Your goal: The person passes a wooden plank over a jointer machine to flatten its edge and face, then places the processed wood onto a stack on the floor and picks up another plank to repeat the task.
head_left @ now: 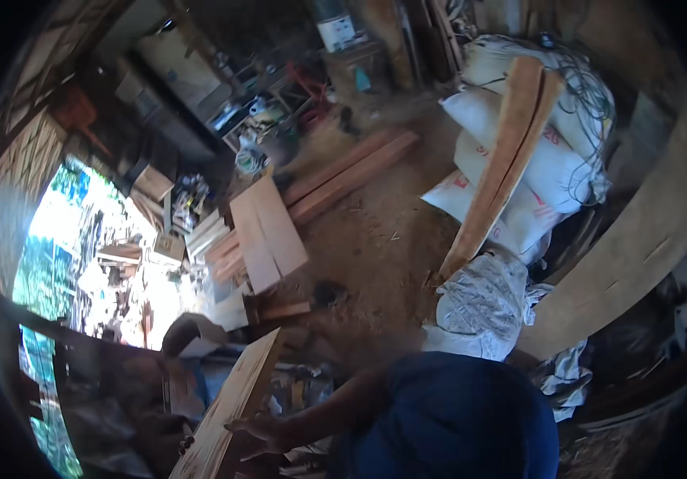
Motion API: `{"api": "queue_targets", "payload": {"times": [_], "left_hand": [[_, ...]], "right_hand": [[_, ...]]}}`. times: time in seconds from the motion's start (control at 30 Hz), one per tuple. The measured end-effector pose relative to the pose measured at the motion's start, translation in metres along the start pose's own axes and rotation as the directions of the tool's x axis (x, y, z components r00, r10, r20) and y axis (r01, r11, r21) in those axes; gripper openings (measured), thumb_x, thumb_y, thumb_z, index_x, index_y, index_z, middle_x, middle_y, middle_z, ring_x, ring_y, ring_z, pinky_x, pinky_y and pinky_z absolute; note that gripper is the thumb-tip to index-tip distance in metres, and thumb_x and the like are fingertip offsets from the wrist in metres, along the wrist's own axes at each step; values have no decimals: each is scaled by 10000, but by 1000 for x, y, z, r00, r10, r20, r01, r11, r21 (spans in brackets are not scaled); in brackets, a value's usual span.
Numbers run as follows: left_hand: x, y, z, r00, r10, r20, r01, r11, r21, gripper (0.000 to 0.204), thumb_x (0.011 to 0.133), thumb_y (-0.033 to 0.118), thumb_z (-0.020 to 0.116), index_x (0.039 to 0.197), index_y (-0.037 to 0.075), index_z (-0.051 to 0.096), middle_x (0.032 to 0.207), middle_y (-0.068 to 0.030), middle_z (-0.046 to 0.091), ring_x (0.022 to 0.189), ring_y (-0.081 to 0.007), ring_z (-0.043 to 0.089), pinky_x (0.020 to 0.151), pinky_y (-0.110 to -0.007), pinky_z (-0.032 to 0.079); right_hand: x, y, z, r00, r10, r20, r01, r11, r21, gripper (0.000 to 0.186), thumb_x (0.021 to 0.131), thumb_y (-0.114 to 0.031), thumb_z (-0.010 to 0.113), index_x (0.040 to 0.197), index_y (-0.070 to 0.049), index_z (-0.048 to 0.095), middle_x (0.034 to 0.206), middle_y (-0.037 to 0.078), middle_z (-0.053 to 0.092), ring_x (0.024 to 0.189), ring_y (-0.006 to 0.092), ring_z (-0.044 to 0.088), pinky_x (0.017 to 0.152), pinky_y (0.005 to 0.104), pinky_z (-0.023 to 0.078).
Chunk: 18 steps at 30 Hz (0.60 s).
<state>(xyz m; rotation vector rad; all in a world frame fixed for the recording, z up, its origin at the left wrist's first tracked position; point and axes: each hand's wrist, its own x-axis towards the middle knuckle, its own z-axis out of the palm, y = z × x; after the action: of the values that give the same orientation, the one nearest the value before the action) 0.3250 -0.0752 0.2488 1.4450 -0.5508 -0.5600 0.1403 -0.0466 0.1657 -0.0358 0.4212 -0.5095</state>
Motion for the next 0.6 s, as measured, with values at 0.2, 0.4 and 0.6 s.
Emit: {"api": "queue_targets", "payload": {"times": [0.2,0.4,0.6], "left_hand": [[38,-13,121,984,1,178,-5,1000,22,700,1025,539,377,1383,-57,460,1318,-192,571,1176,-321,571,1039,-483,449],[101,-34,179,980,12,200,-20,999,37,706,1024,543,373,1383,-59,461,1319,-194,571,1173,-320,573,1037,-481,451],[165,-93,274,969,-66,240,58,997,41,712,1024,547,370,1383,-61,461,1319,-195,572,1170,-320,575,1035,-479,452]], "right_hand": [[48,-97,-60,954,-215,210,193,974,122,391,955,-332,629,1218,-48,570,1122,115,668,958,229,669,868,412,554],[36,-202,-21,961,-219,168,196,970,146,376,1003,-280,568,1269,-20,518,1101,101,663,986,237,660,877,409,545],[116,-316,-40,939,-345,5,345,938,-35,328,1011,-222,540,1280,-40,498,1169,96,624,1100,239,624,918,439,524]]}}
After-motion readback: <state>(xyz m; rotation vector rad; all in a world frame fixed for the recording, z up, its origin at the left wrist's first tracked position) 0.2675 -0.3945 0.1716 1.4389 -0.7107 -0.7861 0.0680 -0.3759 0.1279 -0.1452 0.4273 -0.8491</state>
